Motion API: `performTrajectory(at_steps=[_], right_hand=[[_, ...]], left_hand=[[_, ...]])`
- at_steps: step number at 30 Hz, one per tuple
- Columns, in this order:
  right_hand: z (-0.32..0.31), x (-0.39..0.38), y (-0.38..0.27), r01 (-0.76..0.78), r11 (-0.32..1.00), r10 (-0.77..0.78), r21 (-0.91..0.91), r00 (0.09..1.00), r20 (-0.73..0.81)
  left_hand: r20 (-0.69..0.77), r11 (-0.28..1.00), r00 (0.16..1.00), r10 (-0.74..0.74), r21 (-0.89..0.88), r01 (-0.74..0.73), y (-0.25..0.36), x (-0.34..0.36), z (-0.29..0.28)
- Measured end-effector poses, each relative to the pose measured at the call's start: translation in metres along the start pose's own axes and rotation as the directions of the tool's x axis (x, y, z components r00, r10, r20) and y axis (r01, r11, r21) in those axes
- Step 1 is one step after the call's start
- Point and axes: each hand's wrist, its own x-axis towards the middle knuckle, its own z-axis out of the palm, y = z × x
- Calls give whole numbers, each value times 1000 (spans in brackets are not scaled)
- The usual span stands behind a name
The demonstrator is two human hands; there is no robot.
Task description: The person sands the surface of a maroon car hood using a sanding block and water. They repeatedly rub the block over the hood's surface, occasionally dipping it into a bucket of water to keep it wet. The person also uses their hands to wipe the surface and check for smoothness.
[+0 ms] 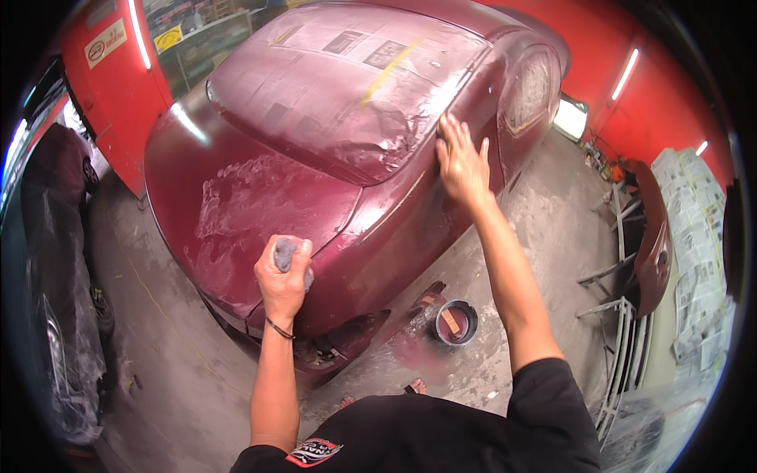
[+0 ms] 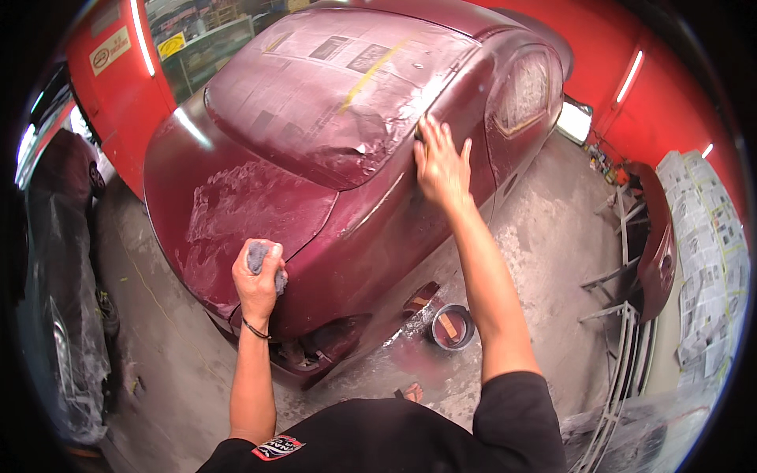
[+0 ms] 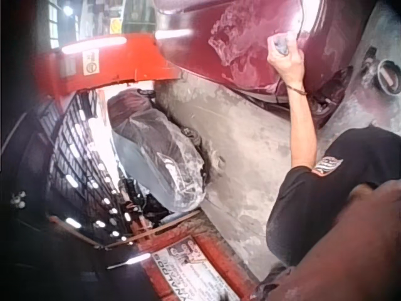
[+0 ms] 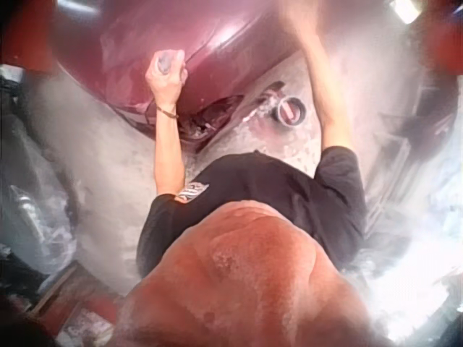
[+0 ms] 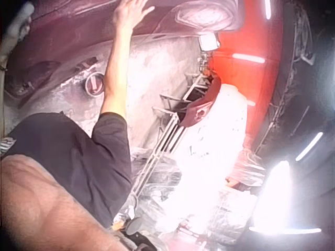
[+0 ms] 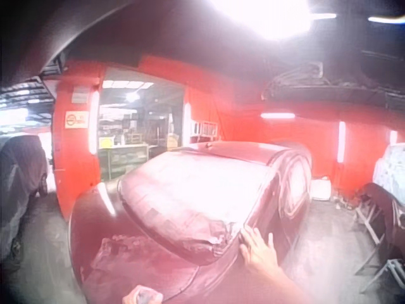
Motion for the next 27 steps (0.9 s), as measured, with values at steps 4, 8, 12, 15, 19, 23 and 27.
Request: performTrajectory(at_steps=[4, 8, 12, 15, 19, 23, 27], right_hand=[[19, 14, 4, -111, 986, 96, -121, 987, -125], [35, -85, -72, 13, 944, 8, 330, 998, -63], [24, -36, -26, 70, 988, -66, 140, 997, -34], [34, 46, 42, -19, 997, 35, 81, 979, -202], [55, 77, 68, -124, 979, 166, 161, 947, -276], [53, -73, -80, -75, 904, 130, 422, 986, -102], [52, -152, -93, 44, 924, -41, 380, 999, -16]], left_hand=[[-76, 999, 997, -24, 43, 28, 2, -2, 20], [-142, 986, 989, 35, 165, -11, 0, -1, 12], [-198, 968, 976, 95, 248, -44, -19, 5, 10], [-222, 914, 955, 199, 392, -99, -13, 14, 25], [19, 904, 985, 173, 393, -167, 0, 18, 59], [111, 895, 973, 202, 383, -230, -7, 32, 72], [112, 923, 971, 210, 304, -235, -12, 35, 81]])
